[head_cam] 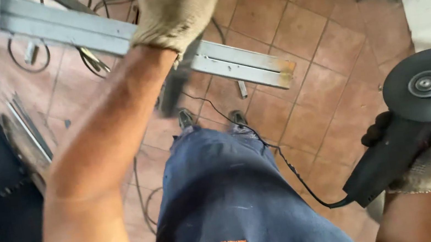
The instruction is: Marking and cutting metal beams using a square, marker, and angle grinder
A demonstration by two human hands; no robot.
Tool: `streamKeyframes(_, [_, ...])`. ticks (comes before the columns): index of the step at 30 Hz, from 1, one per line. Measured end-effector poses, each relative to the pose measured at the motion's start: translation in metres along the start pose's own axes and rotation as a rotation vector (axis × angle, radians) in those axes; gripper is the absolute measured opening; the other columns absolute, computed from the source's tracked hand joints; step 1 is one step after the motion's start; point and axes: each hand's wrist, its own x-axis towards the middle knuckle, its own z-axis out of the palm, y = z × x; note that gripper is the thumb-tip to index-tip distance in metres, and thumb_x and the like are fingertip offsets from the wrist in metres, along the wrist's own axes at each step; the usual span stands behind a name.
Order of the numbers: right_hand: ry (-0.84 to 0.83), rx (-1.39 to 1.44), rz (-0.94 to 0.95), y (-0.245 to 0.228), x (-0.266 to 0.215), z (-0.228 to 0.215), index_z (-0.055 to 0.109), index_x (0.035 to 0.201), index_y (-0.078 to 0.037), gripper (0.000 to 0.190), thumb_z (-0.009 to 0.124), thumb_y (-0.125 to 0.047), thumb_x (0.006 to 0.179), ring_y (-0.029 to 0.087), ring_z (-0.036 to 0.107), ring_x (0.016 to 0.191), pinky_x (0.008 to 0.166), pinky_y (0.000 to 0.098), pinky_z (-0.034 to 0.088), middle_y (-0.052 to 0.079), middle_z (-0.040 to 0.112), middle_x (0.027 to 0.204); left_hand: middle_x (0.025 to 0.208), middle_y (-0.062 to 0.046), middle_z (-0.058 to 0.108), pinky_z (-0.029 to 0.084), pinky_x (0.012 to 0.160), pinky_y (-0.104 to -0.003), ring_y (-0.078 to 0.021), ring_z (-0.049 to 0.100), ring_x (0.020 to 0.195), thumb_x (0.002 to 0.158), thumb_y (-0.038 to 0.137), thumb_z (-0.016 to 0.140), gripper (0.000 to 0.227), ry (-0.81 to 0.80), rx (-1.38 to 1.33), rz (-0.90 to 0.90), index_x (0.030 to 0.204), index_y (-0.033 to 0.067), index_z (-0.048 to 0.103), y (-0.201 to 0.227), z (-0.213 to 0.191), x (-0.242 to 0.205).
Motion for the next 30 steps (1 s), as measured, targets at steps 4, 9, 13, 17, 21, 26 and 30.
streamKeyframes(4, [0.24,0.052,-0.041,0.018,-0.04,0.045,0.071,0.115,-0.007,0.067,0.071,-0.06,0.074,0.031,0.073,0.075,0.06,0.0386,0.058,0.013,0.074,0.094,0.088,-0.009,0.073,0.062,0.045,-0.031,-0.0219,0.074,0.06,0.073,0.041,0.075,0.05,0.054,-0.521,-0.416,0.11,0.0101,0.062,-0.029,-0.056,-0.006])
streamKeyframes(9, [0.2,0.119,-0.169,0.049,-0.064,0.058,0.071,0.111,-0.004,0.072,0.082,-0.065,0.073,0.029,0.074,0.073,0.059,0.0356,0.059,0.015,0.074,0.091,0.081,-0.012,0.068,0.058,0.036,-0.035,-0.0252,0.071,0.052,0.07,0.034,0.077,0.056,0.154,-0.913,-0.84,0.117,0.0077,0.062,-0.055,-0.061,-0.042])
streamKeyframes(13, [0.218,0.18,-0.267,0.059,-0.051,0.072,0.068,0.12,-0.006,0.075,0.081,-0.061,0.071,0.029,0.071,0.076,0.085,0.0526,0.062,0.014,0.071,0.09,0.072,-0.016,0.067,0.059,0.049,-0.045,-0.0347,0.07,0.056,0.083,0.022,0.067,0.019,0.151,-1.144,-1.053,0.095,0.0129,0.056,-0.109,-0.02,-0.07])
streamKeyframes(17, [0.261,0.313,-0.261,0.057,-0.022,0.092,0.07,0.11,-0.01,0.061,0.077,-0.056,0.07,0.03,0.069,0.074,0.105,0.0624,0.058,0.016,0.071,0.085,0.065,-0.017,0.062,0.054,0.042,-0.044,-0.0326,0.063,0.05,0.087,0.01,0.066,0.011,0.126,-1.216,-1.115,0.082,0.0089,0.055,-0.127,0.006,-0.083])
streamKeyframes(21, [0.2,0.308,-0.21,0.056,0.011,0.092,0.069,0.112,-0.009,0.063,0.078,-0.056,0.071,0.031,0.07,0.075,0.101,0.0603,0.059,0.016,0.071,0.087,0.102,-0.019,0.067,0.07,0.073,-0.054,-0.0342,0.079,0.08,0.075,0.03,0.084,0.069,0.036,-0.868,-1.227,0.131,0.0049,0.051,-0.14,0.023,-0.089])
streamKeyframes(26, [0.123,0.316,-0.138,0.057,0.055,0.092,0.068,0.114,-0.007,0.065,0.08,-0.056,0.072,0.031,0.07,0.076,0.097,0.0575,0.059,0.017,0.071,0.089,0.093,-0.022,0.075,0.068,0.074,-0.057,-0.0355,0.081,0.081,0.084,0.042,0.081,0.058,0.02,-0.734,-1.209,0.115,-0.0012,0.059,-0.135,0.03,-0.086])
streamKeyframes(30, [0.069,0.297,-0.065,0.054,0.075,0.076,0.068,0.116,-0.006,0.067,0.081,-0.056,0.074,0.031,0.071,0.077,0.092,0.0548,0.06,0.017,0.072,0.091,0.094,-0.018,0.068,0.065,0.072,-0.046,-0.0292,0.072,0.086,0.087,0.059,0.07,0.058,-0.095,-0.408,-1.069,0.104,0.0031,0.063,-0.105,0.008,-0.085])
